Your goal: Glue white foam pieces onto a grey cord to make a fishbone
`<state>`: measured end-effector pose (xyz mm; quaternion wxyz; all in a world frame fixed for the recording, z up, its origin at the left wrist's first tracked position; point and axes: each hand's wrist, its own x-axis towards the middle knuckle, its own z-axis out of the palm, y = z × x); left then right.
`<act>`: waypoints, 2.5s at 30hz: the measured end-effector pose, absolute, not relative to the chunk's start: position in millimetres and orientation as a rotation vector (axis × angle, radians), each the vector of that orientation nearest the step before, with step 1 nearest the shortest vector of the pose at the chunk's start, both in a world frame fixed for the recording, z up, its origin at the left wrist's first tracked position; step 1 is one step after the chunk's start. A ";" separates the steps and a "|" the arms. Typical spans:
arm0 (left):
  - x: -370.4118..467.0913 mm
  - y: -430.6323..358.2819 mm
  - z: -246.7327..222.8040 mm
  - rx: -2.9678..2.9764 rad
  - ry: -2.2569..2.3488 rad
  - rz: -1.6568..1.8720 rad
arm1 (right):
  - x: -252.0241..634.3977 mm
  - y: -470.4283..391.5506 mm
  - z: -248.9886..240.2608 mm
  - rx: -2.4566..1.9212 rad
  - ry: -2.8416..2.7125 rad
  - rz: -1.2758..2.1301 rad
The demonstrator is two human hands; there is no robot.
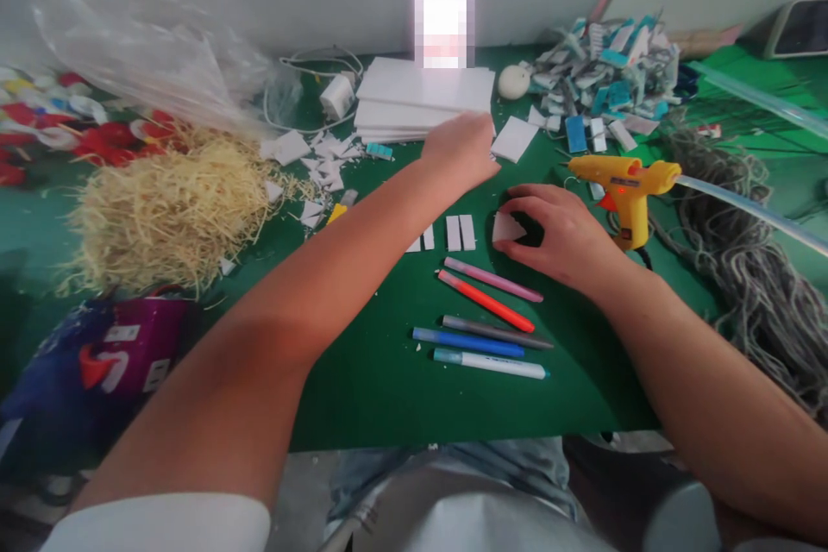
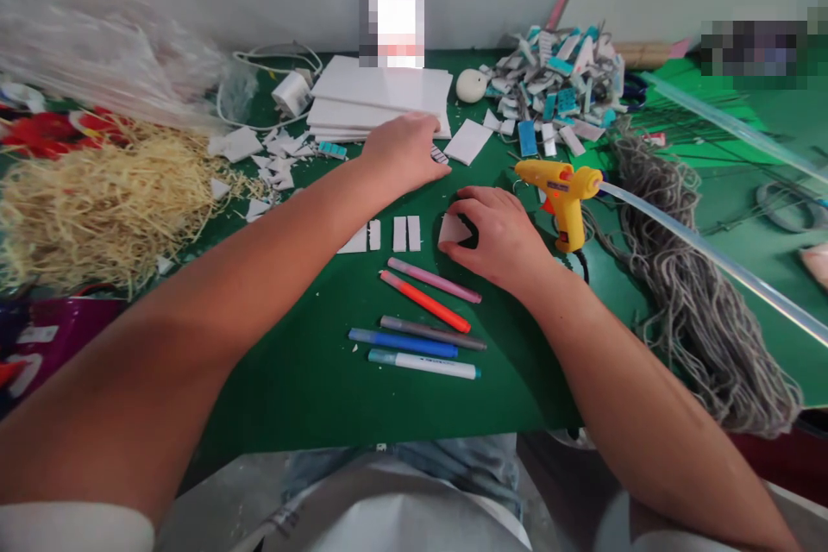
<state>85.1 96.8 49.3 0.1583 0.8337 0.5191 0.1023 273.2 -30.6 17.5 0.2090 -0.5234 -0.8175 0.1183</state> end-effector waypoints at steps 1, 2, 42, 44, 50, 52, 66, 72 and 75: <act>86.1 100.7 45.2 2.401 1.476 0.299 | 272.9 -30.6 17.0 -1.455 -2.273 0.329; 86.2 103.4 41.7 2.419 1.466 0.309 | 272.6 -30.7 16.7 -1.455 -2.272 0.327; 51.0 49.1 61.3 2.603 0.994 0.004 | 276.1 -34.1 22.3 -1.583 -2.248 0.278; 52.2 41.3 66.4 2.598 0.975 -0.043 | 277.2 -33.6 21.3 -1.595 -2.236 0.273; 52.8 22.7 79.6 2.590 1.016 -0.178 | 277.1 -33.4 18.2 -1.594 -2.217 0.270; 49.6 20.7 82.5 2.600 1.034 -0.181 | 277.6 -34.1 18.3 -1.586 -2.216 0.273; 26.7 7.4 77.0 2.573 1.137 -0.237 | 272.3 -33.5 17.5 -1.467 -2.285 0.341; 18.7 5.6 75.8 2.576 1.172 -0.237 | 273.5 -33.4 20.2 -1.448 -2.298 0.338; 12.5 6.2 72.3 2.588 1.166 -0.218 | 275.2 -33.8 22.3 -1.445 -2.301 0.333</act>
